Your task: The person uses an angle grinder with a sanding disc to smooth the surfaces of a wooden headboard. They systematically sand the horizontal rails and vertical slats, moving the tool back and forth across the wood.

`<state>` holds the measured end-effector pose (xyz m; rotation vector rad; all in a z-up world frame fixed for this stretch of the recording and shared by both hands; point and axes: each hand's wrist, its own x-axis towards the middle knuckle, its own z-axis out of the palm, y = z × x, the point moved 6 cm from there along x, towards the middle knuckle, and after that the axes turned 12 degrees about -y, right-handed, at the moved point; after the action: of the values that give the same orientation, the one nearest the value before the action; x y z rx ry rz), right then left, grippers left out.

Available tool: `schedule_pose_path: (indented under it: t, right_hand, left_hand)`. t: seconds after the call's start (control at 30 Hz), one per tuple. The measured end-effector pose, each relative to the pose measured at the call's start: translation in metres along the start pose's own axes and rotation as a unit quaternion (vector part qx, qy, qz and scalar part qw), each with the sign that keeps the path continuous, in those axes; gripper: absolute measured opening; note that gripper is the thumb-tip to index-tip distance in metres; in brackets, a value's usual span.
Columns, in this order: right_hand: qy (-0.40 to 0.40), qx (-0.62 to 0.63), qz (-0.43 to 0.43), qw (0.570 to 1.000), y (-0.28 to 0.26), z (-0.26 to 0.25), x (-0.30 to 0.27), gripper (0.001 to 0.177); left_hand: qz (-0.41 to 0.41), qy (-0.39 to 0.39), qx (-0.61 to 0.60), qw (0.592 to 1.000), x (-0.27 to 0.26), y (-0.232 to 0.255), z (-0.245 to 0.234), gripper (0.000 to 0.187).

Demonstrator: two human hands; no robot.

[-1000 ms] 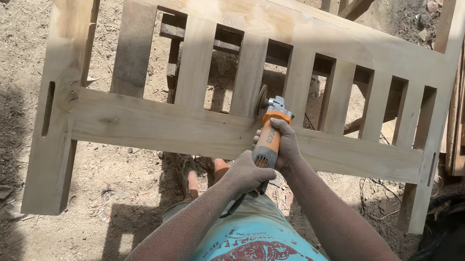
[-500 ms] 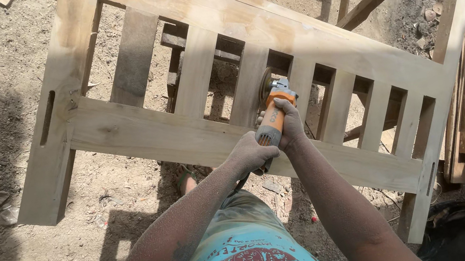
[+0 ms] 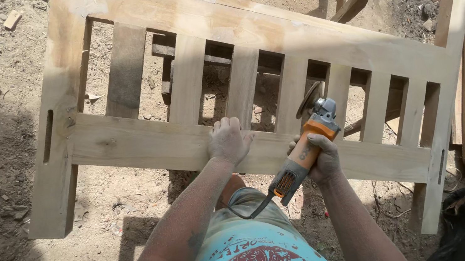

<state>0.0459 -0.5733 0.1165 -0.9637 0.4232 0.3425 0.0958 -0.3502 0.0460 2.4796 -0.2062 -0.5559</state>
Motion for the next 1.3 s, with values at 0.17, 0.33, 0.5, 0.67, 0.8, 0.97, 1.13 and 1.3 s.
schedule_pose_path:
  t: [0.17, 0.33, 0.5, 0.67, 0.8, 0.97, 1.13, 1.3]
  right_hand:
    - [0.034, 0.025, -0.029, 0.999, 0.006, -0.028, -0.037, 0.047]
    - [0.053, 0.069, -0.045, 0.995, 0.019, -0.059, -0.060, 0.045]
    - [0.067, 0.083, -0.096, 0.990, 0.012, -0.073, -0.082, 0.045]
    - [0.065, 0.091, -0.144, 0.983, -0.014, -0.064, -0.100, 0.045]
    - [0.087, 0.102, -0.145, 0.980, -0.006, -0.074, -0.120, 0.045]
    - [0.141, 0.060, -0.168, 0.974, -0.008, -0.097, -0.160, 0.046]
    - [0.183, 0.038, -0.196, 0.963, -0.009, -0.098, -0.226, 0.042]
    - [0.229, 0.074, -0.225, 0.944, -0.011, -0.134, -0.259, 0.041]
  left_hand:
    - [-0.064, -0.209, 0.103, 0.970, 0.060, 0.014, -0.014, 0.053]
    - [-0.081, -0.157, 0.101, 0.979, 0.105, 0.020, -0.036, 0.050]
    - [0.087, -0.056, 0.137, 0.985, 0.086, 0.038, -0.019, 0.038]
    - [0.171, -0.068, 0.200, 0.962, 0.028, 0.034, 0.011, 0.028]
    - [0.184, -0.097, 0.251, 0.945, 0.029, 0.020, 0.032, 0.027]
    - [0.198, -0.151, 0.317, 0.915, 0.057, 0.029, 0.045, 0.026]
    - [0.179, -0.221, 0.436, 0.854, 0.052, 0.048, 0.045, 0.036]
    - [0.133, -0.219, 0.366, 0.895, 0.049, 0.059, 0.041, 0.037]
